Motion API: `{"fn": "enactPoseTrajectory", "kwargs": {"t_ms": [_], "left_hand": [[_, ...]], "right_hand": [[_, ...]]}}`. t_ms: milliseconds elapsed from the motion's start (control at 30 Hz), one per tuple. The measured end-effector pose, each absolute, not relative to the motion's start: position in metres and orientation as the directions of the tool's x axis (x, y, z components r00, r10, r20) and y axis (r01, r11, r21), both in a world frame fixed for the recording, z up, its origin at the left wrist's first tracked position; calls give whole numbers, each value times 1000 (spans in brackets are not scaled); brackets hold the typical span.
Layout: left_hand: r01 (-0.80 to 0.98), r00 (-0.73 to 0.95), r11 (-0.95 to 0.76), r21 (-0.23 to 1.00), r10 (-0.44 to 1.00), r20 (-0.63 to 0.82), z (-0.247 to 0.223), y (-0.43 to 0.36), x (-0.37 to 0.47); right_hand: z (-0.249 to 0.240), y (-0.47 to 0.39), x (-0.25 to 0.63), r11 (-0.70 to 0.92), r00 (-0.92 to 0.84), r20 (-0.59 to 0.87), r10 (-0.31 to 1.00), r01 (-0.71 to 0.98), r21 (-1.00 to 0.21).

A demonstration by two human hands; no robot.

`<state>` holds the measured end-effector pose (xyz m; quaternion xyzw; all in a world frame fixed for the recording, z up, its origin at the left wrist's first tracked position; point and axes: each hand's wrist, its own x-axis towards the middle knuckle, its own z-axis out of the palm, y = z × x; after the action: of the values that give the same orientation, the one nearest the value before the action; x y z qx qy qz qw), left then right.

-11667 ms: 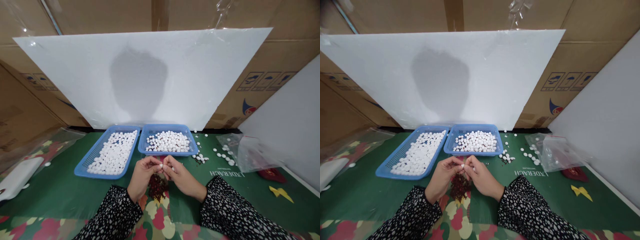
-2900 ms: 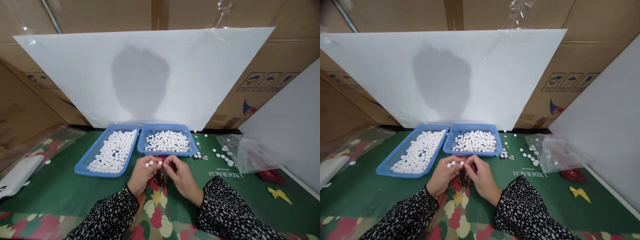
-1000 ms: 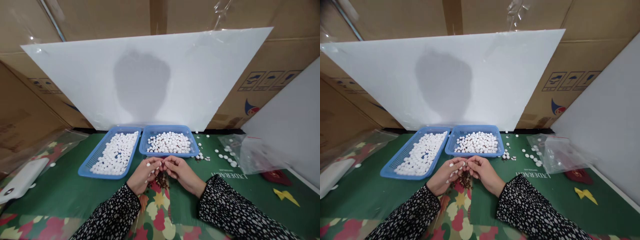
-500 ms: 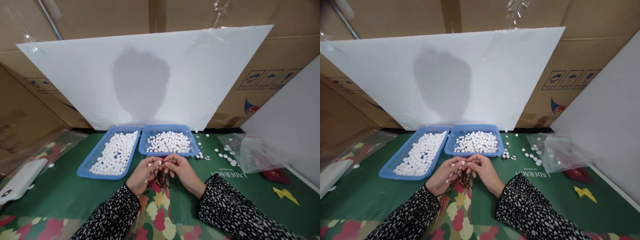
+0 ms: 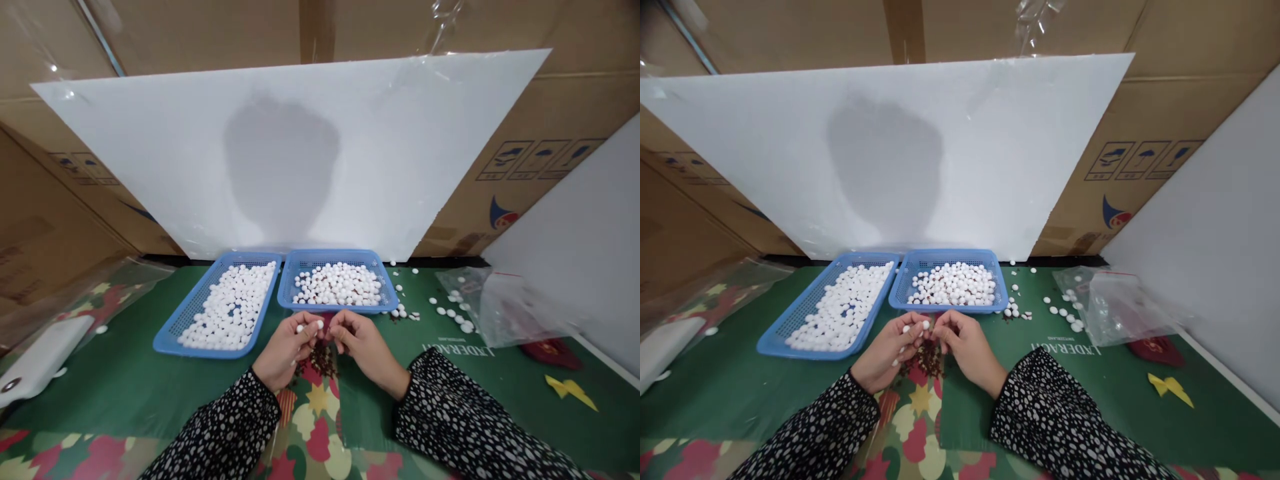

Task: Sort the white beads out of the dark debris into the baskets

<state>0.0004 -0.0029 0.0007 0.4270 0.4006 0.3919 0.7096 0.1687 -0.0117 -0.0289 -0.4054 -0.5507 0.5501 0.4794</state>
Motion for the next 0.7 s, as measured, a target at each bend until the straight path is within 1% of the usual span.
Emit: {"fn": "enactPoseTrajectory", "kwargs": {"t_ms": [67, 133, 300, 533, 700], "left_hand": [[-224, 374, 328, 918, 898, -230, 0, -3, 0], [-224, 377, 324, 919, 899, -225, 0, -2, 0], [-203, 389, 306, 930, 897, -210, -2, -2, 0], [-171, 395, 272, 947, 900, -188, -4, -3, 1], [-200, 400, 280, 939, 898, -183, -2, -5, 4]], "right_hand": [[-27, -12, 168, 16, -234, 37, 972, -88, -996], [-25, -12, 168, 2, -259, 23, 966, -84, -996], [-26, -11, 168, 96, -278, 107, 955, -52, -994], [-27, -13, 166, 56, -310, 75, 948, -68, -996], [-29, -14, 163, 83, -281, 109, 953, -106, -991]]}}
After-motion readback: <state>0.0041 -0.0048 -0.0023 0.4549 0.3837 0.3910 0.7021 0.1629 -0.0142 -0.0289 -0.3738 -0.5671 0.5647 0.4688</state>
